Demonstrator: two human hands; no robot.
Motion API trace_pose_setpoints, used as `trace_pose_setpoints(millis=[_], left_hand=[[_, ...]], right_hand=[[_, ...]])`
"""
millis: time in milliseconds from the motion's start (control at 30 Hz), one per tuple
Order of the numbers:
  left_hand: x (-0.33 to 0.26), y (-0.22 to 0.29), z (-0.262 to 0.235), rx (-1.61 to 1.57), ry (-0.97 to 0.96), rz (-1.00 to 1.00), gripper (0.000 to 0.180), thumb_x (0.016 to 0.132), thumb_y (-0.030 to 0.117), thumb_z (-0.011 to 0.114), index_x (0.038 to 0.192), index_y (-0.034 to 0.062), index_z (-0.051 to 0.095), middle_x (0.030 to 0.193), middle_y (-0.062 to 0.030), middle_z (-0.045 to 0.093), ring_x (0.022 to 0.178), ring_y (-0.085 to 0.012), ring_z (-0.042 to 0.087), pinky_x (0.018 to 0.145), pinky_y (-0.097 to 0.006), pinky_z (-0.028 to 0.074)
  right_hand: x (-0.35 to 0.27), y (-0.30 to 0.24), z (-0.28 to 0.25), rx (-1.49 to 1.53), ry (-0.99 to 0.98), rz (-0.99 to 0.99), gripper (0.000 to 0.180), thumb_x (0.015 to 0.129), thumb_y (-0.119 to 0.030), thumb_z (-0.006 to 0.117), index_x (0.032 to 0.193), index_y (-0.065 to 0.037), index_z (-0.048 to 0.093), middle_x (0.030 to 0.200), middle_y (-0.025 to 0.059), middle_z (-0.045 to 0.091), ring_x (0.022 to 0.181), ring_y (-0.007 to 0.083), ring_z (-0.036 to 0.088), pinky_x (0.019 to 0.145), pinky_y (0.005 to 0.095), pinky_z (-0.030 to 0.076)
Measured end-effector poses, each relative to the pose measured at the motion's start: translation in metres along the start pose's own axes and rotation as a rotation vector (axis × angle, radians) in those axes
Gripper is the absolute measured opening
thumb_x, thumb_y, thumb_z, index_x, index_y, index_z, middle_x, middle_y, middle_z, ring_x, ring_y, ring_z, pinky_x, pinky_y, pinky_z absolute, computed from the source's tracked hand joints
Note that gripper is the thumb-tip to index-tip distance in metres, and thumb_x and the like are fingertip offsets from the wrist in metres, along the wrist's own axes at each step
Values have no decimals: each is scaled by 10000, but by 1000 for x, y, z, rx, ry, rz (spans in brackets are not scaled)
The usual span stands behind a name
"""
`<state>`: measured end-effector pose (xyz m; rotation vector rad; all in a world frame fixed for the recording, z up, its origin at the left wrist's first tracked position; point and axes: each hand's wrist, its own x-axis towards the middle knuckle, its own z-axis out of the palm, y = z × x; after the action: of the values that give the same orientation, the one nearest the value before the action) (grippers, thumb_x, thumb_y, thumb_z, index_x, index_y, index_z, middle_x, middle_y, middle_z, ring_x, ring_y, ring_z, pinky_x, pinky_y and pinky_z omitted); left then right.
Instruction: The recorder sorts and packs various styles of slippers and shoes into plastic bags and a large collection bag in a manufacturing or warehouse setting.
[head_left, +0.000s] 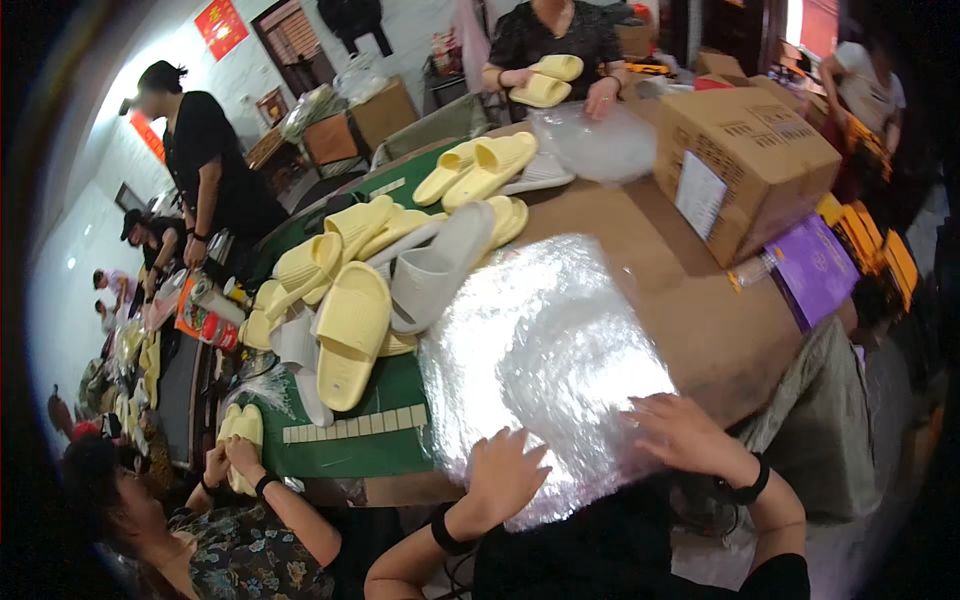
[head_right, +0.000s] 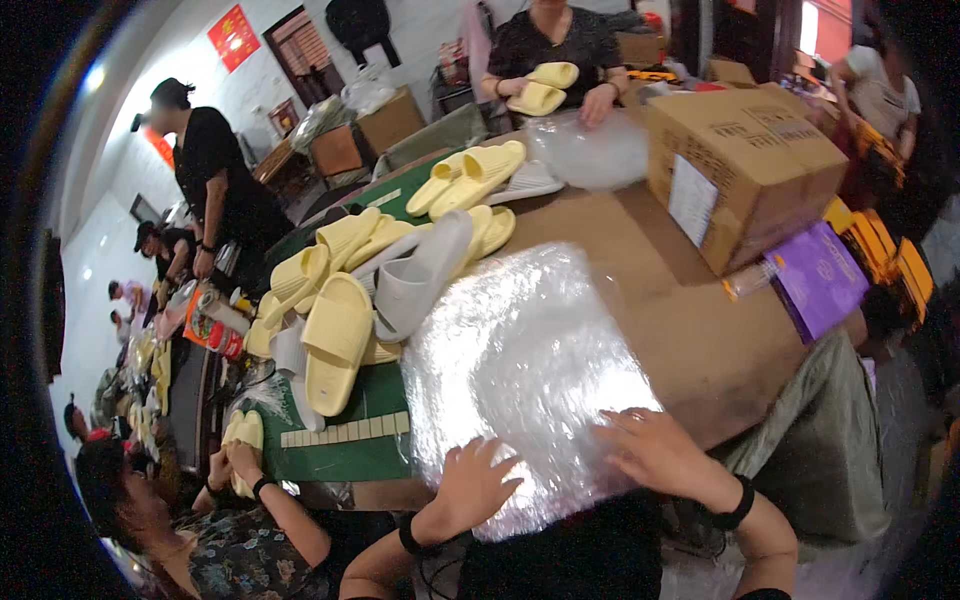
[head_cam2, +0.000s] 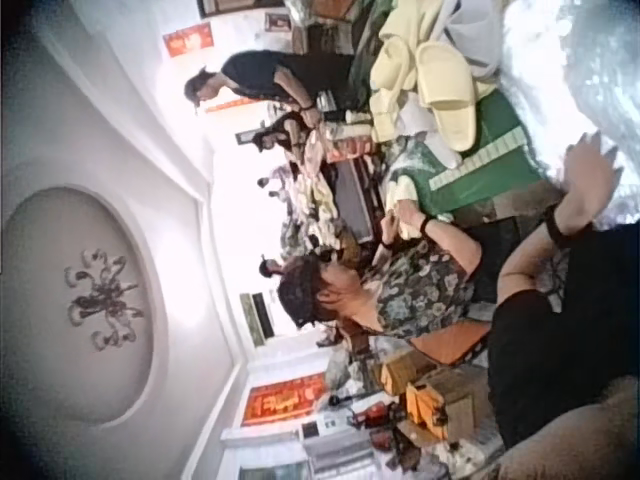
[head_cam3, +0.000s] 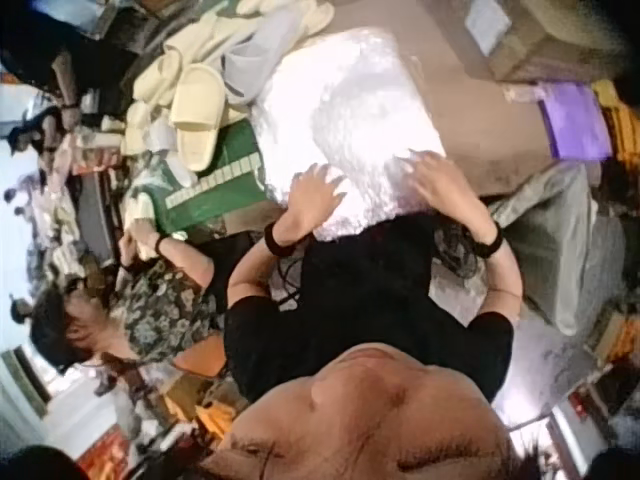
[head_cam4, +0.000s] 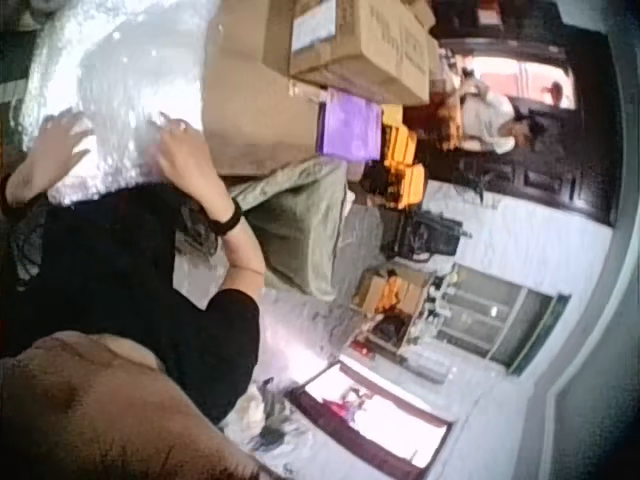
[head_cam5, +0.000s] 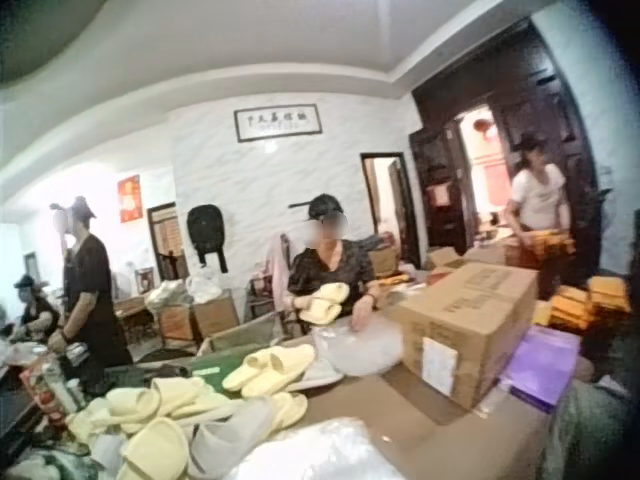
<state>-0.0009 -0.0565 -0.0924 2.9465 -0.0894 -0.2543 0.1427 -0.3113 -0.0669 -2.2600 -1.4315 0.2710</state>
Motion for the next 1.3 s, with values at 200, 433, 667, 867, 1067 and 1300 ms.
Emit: trace_pose_setpoints(millis=[200,433,667,867,1067,1300], left_hand=[[45,-51,-84,-552,-268,64,424,907,402,477,1234,138,531,1088,-150,614,981,-341,581,833,-417,472],[44,-48,-141,-443,188,-394,373,861,365,567,1150,130,584,1038,-133,629,970,-328,582,836,-409,456],[9,-116,-112,-784,692,-1085,588,822,239,656,1301,16,397,1029,-219,593,930,-324,589,800,-374,454],[32,-190,-81,-820,917,-1147,885,806,271,687,1445,77,106,1262,-204,447,1136,-268,483,888,-346,424],[36,-201,-133,-1519,839,-945,1037,758,18,679,1453,135,-82,1116,-198,544,813,-222,611,654,-314,517],[29,-305,-182,-1863,582,-927,1034,743,31,688,1454,236,-34,889,-120,569,556,-153,538,464,-308,472]], right_hand=[[44,0,26,187,-313,-107,513,896,-313,526,1360,-155,375,1259,199,502,1087,391,525,900,452,437],[95,-29,25,344,-696,314,619,872,-374,551,1389,-152,293,1190,215,549,1087,423,517,895,487,423],[141,-68,31,28,-727,112,476,848,-434,486,1222,-140,455,1213,138,530,1104,375,513,858,560,425],[166,-52,79,-3,-801,179,530,858,-379,514,1213,1,409,1230,288,481,1183,505,394,948,565,368],[167,-72,66,14,-873,141,612,880,-331,421,1364,17,284,1320,373,335,1241,594,234,995,669,215],[143,-40,124,-47,-789,290,765,805,-484,601,1424,-235,229,1445,289,167,1283,545,219,984,610,315]])
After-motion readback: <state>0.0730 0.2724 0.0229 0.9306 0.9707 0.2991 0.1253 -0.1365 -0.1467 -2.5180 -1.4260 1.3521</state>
